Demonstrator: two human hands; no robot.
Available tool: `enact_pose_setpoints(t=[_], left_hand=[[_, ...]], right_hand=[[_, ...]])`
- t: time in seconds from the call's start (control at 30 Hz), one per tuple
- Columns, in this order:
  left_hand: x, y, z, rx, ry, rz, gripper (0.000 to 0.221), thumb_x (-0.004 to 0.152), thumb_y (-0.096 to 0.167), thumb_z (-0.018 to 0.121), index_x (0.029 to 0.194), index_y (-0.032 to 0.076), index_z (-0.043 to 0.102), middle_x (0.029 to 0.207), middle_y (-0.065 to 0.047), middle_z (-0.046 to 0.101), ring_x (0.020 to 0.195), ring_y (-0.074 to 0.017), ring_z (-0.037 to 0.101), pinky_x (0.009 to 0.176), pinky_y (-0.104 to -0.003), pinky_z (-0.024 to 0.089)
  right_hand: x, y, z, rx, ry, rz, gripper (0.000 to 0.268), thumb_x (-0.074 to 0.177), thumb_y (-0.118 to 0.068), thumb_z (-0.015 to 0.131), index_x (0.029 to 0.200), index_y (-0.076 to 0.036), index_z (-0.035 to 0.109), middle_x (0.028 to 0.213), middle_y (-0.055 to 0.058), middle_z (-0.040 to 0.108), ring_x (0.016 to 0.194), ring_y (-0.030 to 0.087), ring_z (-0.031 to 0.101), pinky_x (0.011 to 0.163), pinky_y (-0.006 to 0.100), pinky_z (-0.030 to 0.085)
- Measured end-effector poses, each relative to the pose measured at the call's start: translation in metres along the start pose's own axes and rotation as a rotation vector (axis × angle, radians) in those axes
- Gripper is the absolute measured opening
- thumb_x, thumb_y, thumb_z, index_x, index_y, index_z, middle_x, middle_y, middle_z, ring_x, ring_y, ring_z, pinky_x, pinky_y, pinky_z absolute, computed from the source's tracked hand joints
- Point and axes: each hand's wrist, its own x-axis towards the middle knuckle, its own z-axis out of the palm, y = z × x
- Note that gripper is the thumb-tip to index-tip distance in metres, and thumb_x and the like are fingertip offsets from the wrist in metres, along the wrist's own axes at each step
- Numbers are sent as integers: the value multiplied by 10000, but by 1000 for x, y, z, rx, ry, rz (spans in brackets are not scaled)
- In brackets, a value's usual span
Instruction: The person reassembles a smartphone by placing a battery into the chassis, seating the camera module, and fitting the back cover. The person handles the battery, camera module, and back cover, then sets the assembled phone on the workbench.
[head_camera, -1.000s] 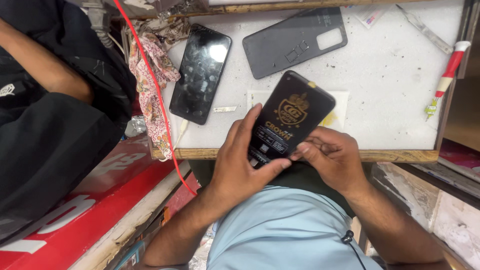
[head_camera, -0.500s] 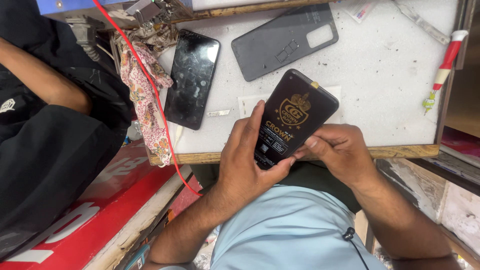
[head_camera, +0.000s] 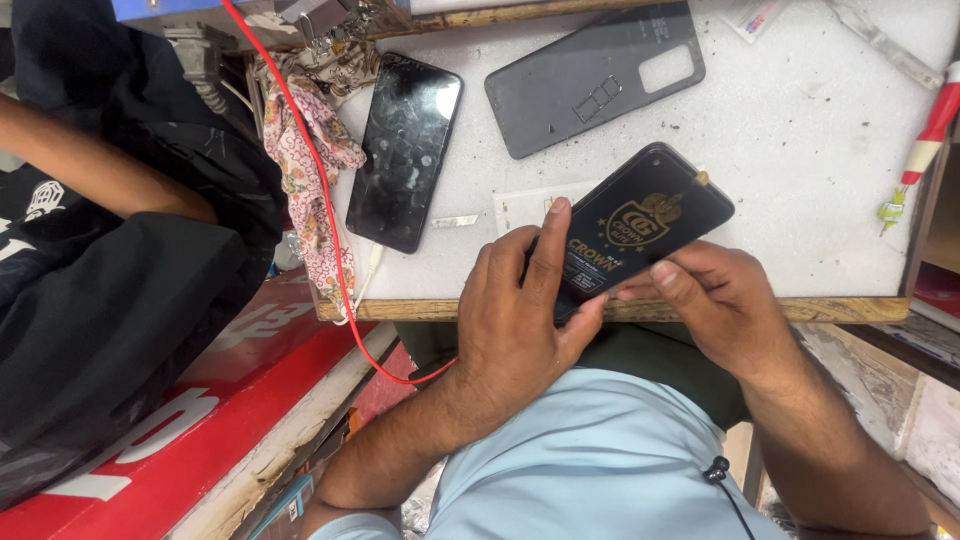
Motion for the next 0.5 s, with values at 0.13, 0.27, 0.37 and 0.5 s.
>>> enact_pose_setpoints(t=[0.13,0.27,0.37,0.5], left_hand=[[1,3,1,23,-17,0,953,872,219,863,1608,34,286,1248,-191,505,1076,-305,569,897,-435,528],[4,7,0,39,-33,21,948,870,214,853,1606,23,287,1250,-192,504,1084,-313,570,906,-450,517],[7,10,0,29,-44,1,948,864,227,854,1608,38,298,1261,-185,512,1106,-321,571,930,-443,518],[9,2,-10,-214,-73,-45,846,920,255,816,1590,41,346,1217,-169,608,1085,-314,632,935,-420,545]], right_hand=[[-2,-5,3,16,49,21,327,1078,-203,558,1109,100,675,996,206,768,954,223,772,861,352,656],[1,-9,10,66,107,37,283,1017,-129,608,1185,96,635,1039,191,753,937,203,753,832,330,647],[1,-9,11,54,150,61,274,1008,-106,635,1187,102,639,1036,187,751,915,189,735,808,314,630],[0,-8,7,97,163,64,260,1037,-122,650,1157,109,643,995,191,751,897,192,745,821,320,648]])
